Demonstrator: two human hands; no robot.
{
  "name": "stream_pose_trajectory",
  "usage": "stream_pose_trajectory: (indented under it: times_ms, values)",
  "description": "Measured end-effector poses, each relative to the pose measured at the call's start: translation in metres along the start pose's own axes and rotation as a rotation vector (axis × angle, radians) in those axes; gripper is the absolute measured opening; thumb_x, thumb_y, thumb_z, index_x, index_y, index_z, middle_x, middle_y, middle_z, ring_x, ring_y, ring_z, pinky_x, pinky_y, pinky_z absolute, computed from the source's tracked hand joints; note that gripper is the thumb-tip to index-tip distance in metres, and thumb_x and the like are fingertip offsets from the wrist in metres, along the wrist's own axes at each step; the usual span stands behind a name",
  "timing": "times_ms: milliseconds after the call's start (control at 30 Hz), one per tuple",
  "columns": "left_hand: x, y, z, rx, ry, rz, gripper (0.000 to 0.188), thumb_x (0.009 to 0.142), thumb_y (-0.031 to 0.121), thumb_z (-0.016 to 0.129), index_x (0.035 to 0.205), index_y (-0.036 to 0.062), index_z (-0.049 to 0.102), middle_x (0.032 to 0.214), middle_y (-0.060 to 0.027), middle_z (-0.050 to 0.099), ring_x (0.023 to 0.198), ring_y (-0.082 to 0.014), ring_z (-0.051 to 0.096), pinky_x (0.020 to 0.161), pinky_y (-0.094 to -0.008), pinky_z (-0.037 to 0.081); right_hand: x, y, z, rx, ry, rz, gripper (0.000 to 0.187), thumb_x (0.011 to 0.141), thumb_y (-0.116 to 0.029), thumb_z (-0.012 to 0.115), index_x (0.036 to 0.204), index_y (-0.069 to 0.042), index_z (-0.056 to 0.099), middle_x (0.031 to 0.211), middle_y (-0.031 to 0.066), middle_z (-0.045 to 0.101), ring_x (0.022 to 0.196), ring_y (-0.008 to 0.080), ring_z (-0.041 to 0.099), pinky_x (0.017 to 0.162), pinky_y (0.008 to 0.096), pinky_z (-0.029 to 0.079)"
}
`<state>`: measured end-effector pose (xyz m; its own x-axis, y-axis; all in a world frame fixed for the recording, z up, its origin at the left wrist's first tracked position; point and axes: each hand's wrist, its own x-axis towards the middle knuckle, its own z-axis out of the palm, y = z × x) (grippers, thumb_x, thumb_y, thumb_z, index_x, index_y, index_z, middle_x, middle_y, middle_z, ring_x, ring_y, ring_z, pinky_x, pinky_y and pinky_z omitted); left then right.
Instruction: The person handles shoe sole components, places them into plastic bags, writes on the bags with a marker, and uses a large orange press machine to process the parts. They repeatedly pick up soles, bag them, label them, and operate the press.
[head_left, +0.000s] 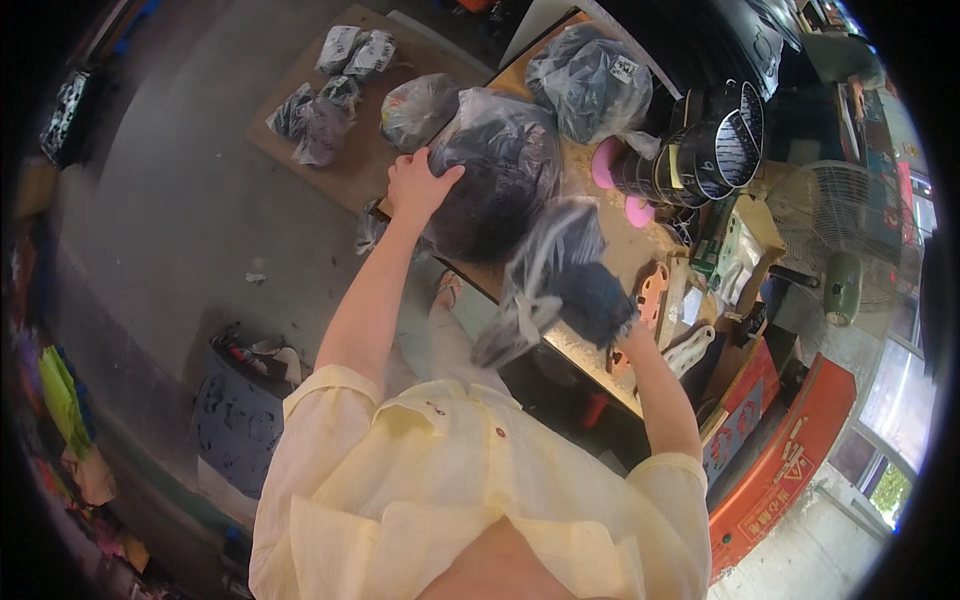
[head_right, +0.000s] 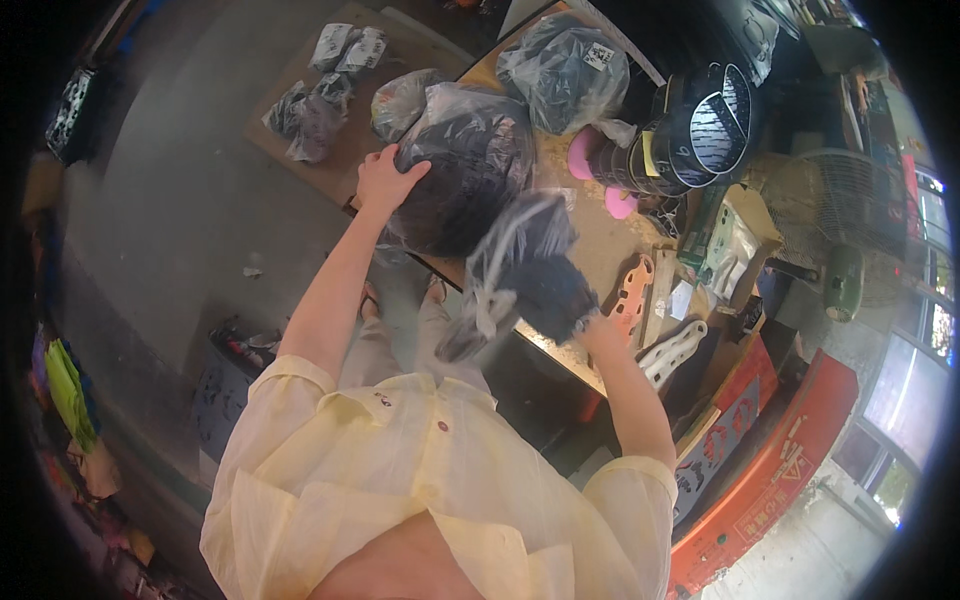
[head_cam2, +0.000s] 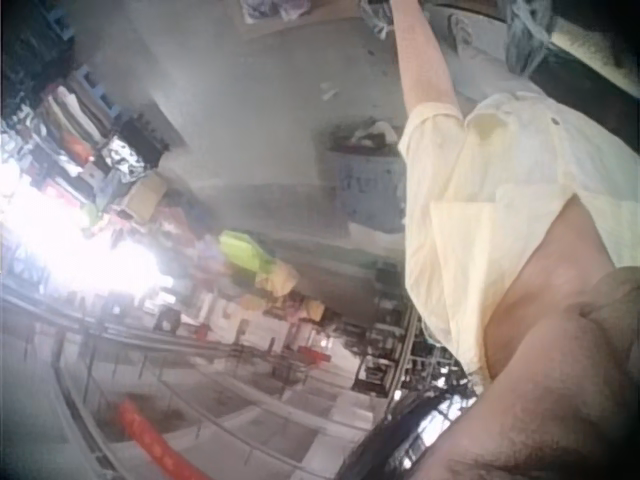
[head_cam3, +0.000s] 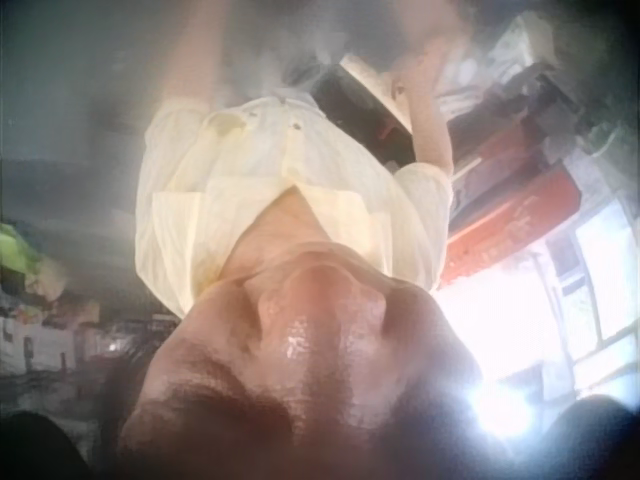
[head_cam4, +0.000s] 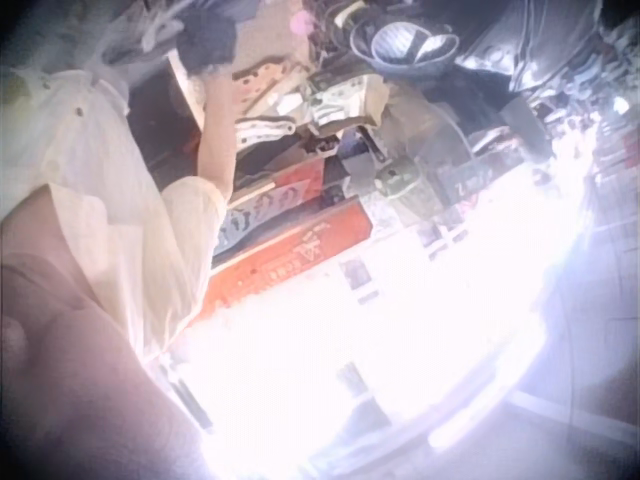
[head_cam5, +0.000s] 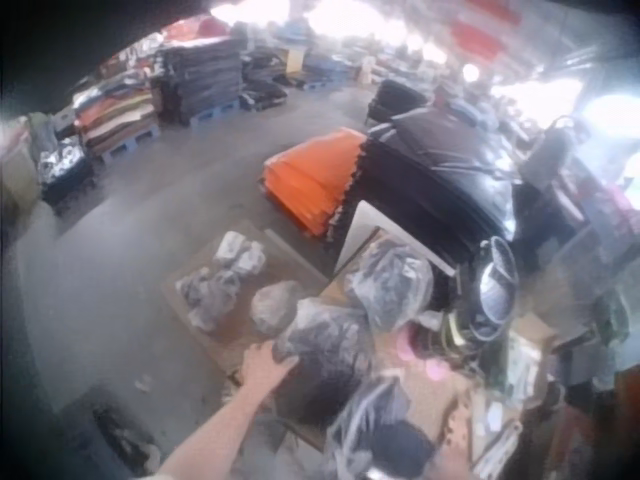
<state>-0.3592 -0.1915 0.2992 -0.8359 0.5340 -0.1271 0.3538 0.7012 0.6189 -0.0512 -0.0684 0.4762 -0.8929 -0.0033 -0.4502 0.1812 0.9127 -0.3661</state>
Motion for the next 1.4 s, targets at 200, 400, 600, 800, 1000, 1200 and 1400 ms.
stream_pose_trajectory:
  times_ms: [200,400,600,800,1000,1200,1400]
  values:
    - [0.006,0.011,-0.012,-0.135,-0.537,-0.056,0.074,0.069,0.062,0.069,0.11,0.0016,0.06,0.109,-0.0199,0.061,0.099,-0.0344,0.06,0.085,-0.0409,0.047,-0.04,-0.053,0.023,0.567,0.093,0.149,0.037,0.079,-0.017,0.064,0.115,-0.009,0.062,0.114,0.0114,0.064,0.107,0.0304,0.06,0.092,0.0388,0.047]
    - [-0.046,0.035,0.003,-0.469,-0.329,0.039,0.056,0.07,0.041,0.077,0.1,-0.0008,0.056,0.092,-0.018,0.064,0.087,-0.0369,0.062,0.08,-0.0425,0.048,-0.047,-0.127,0.051,1.053,0.238,0.335,0.025,0.085,-0.01,0.061,0.11,-0.004,0.063,0.103,0.0081,0.066,0.097,0.0174,0.061,0.085,0.032,0.048]
    - [-0.111,0.004,-0.068,-0.764,-0.203,0.117,0.037,0.076,0.019,0.076,0.101,0.0017,0.053,0.085,-0.0069,0.057,0.077,-0.0161,0.056,0.072,-0.0279,0.046,0.015,-0.157,0.139,1.101,0.095,0.425,0.034,0.088,-0.02,0.06,0.116,-0.001,0.059,0.112,0.0131,0.063,0.106,0.0237,0.06,0.09,0.0358,0.046]
    - [-0.163,-0.12,-0.212,-0.67,0.071,0.066,0.032,0.077,0.005,0.076,0.1,0.0042,0.055,0.09,0.002,0.056,0.082,-0.0073,0.052,0.072,-0.0223,0.043,0.117,-0.168,0.264,1.099,0.162,0.392,0.037,0.089,-0.024,0.059,0.121,-0.005,0.058,0.118,0.0161,0.061,0.111,0.0267,0.058,0.093,0.0372,0.045]
    - [-0.204,-0.22,-0.274,-0.631,0.248,-0.183,0.025,0.08,0.002,0.073,0.095,0.0046,0.054,0.087,0.0017,0.058,0.08,-0.0056,0.052,0.073,-0.0203,0.043,0.216,-0.104,0.349,0.23,0.206,0.353,0.034,0.088,-0.027,0.05,0.114,-0.007,0.062,0.117,0.019,0.06,0.11,0.0334,0.058,0.094,0.0399,0.045]
    - [-0.226,-0.28,-0.243,-1.024,0.368,-0.458,0.021,0.083,0.003,0.069,0.096,0.0041,0.053,0.092,-0.0013,0.061,0.083,-0.0087,0.055,0.077,-0.0229,0.045,0.232,-0.058,0.326,0.429,0.19,0.526,0.025,0.086,-0.024,0.05,0.097,-0.008,0.066,0.1,0.0167,0.064,0.095,0.0323,0.061,0.079,0.041,0.049]
    - [-0.228,-0.312,-0.146,-1.451,0.26,-0.633,0.032,0.084,0.005,0.069,0.11,0.0048,0.05,0.105,-0.0058,0.059,0.093,-0.0149,0.056,0.082,-0.0294,0.046,0.125,-0.111,0.34,0.841,0.031,0.698,0.021,0.086,-0.022,0.053,0.088,-0.007,0.069,0.076,0.0084,0.066,0.065,0.019,0.063,0.057,0.033,0.047]
